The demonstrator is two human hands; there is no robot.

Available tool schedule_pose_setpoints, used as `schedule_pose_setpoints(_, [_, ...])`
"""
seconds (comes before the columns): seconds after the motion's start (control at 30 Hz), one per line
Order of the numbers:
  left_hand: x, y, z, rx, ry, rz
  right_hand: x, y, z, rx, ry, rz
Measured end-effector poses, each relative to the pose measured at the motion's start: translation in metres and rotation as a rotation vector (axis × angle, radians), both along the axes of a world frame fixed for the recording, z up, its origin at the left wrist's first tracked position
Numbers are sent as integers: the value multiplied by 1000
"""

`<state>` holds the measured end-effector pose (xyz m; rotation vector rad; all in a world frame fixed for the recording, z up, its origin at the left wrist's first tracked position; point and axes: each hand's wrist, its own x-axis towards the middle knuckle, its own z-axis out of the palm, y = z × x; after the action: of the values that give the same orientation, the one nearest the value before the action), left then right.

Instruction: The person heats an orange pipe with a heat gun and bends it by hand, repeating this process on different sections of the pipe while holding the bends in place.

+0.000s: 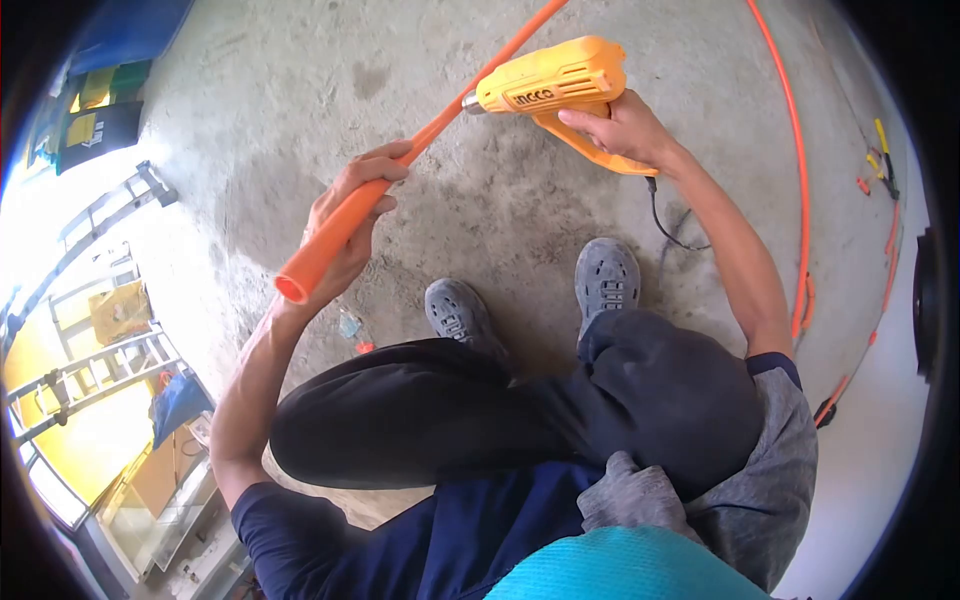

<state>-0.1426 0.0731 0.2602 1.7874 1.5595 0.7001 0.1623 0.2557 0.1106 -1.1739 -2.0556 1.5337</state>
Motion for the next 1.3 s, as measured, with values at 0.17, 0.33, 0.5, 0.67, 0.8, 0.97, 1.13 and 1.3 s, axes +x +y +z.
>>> schedule_pose_setpoints(0.17, [-7, -2, -9, 101, -13, 2, 14, 3, -9, 54, 22, 23])
schedule_pose_setpoints(0.33, [-9, -4, -15, 62, -47, 30, 27, 29, -29, 160, -77, -41])
schedule_pose_setpoints(0.5, [-11, -4, -25, 25, -89, 35, 37, 43, -23, 220, -195, -121])
schedule_pose_setpoints(0.67, [-17, -4, -30, 52, -92, 28, 39, 49, -24, 326, -251, -200])
schedule_pose_setpoints(0.8, [-22, -3, -38, 57, -153, 41, 38, 40, -28, 333, -218, -158])
schedule_pose_setpoints(0.97, [-27, 0, -42, 77, -178, 30, 33, 20, -37, 304, -118, -95])
schedule_pose_setpoints(1.13, [-31, 2, -44, 92, -199, 42, 20, -4, -32, 159, -41, -63])
schedule_pose_setpoints(1.3, [-34, 4, -46, 102, -209, 47, 10, -22, -16, 161, 9, 7])
